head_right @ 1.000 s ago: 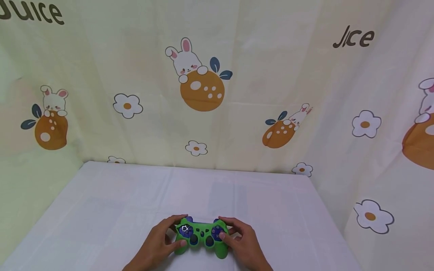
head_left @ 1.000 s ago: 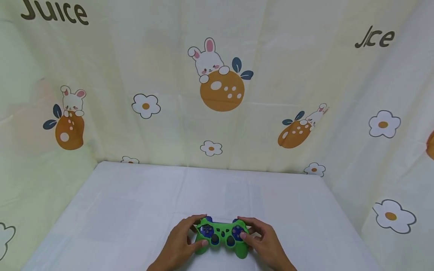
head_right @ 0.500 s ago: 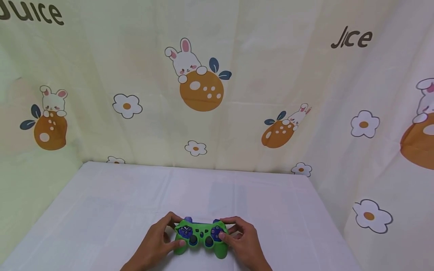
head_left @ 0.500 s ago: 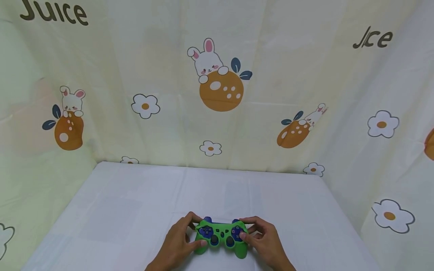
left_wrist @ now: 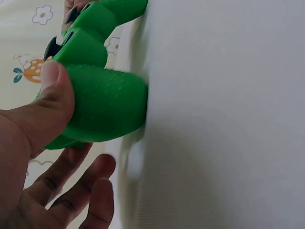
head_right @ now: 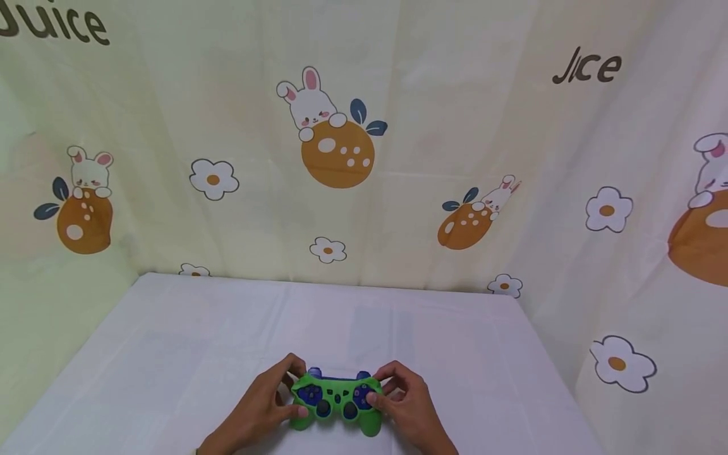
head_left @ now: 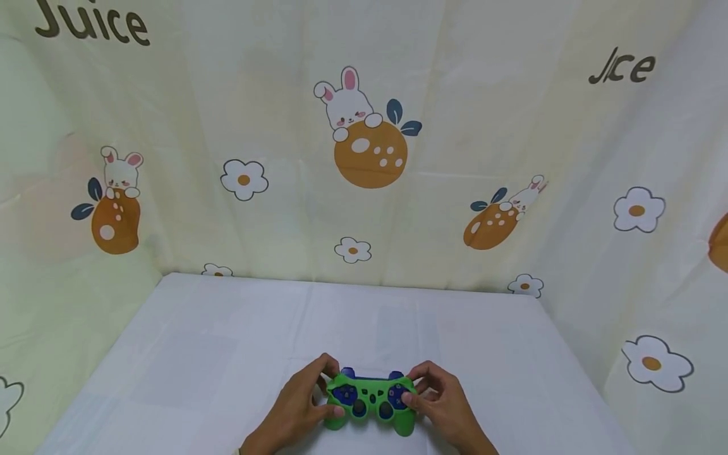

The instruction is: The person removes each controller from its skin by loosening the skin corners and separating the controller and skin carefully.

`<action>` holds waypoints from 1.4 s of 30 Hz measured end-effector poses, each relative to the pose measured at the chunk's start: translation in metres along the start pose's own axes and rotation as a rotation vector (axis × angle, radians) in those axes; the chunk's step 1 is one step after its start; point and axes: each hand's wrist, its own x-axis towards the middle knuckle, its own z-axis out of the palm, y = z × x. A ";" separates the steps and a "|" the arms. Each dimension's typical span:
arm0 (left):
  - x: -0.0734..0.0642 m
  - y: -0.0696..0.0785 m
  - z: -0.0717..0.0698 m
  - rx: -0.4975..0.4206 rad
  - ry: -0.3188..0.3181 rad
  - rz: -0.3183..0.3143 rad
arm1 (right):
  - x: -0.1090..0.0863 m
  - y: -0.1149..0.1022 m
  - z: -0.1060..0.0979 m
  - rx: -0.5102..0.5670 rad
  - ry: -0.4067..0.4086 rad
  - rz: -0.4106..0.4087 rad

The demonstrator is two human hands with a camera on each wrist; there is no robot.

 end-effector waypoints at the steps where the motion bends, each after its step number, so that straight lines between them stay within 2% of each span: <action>1: 0.001 0.000 -0.001 -0.001 -0.012 0.004 | 0.000 0.001 -0.001 0.003 -0.022 -0.019; 5: 0.003 0.003 -0.006 0.008 -0.041 0.021 | 0.002 0.003 -0.004 0.013 -0.093 -0.107; 9: 0.004 0.004 -0.008 0.034 -0.045 0.029 | 0.003 0.007 -0.005 0.000 -0.108 -0.161; 15: 0.006 0.004 -0.008 0.012 -0.062 0.028 | 0.000 0.009 -0.005 -0.001 -0.091 -0.104; 25: 0.006 0.005 -0.010 -0.024 -0.077 0.106 | -0.002 0.009 -0.007 0.031 -0.149 -0.089; 30: 0.006 0.003 -0.009 0.002 -0.076 0.055 | -0.003 0.010 -0.005 0.020 -0.150 -0.080; 34: 0.005 0.001 -0.007 0.075 -0.058 -0.002 | -0.002 0.010 -0.003 -0.019 -0.093 -0.040; 37: 0.005 0.001 -0.005 0.124 -0.043 -0.014 | -0.001 0.010 -0.002 -0.038 -0.064 -0.024; 42: 0.006 0.002 -0.004 0.121 -0.026 0.002 | 0.002 0.008 -0.002 -0.082 -0.053 -0.111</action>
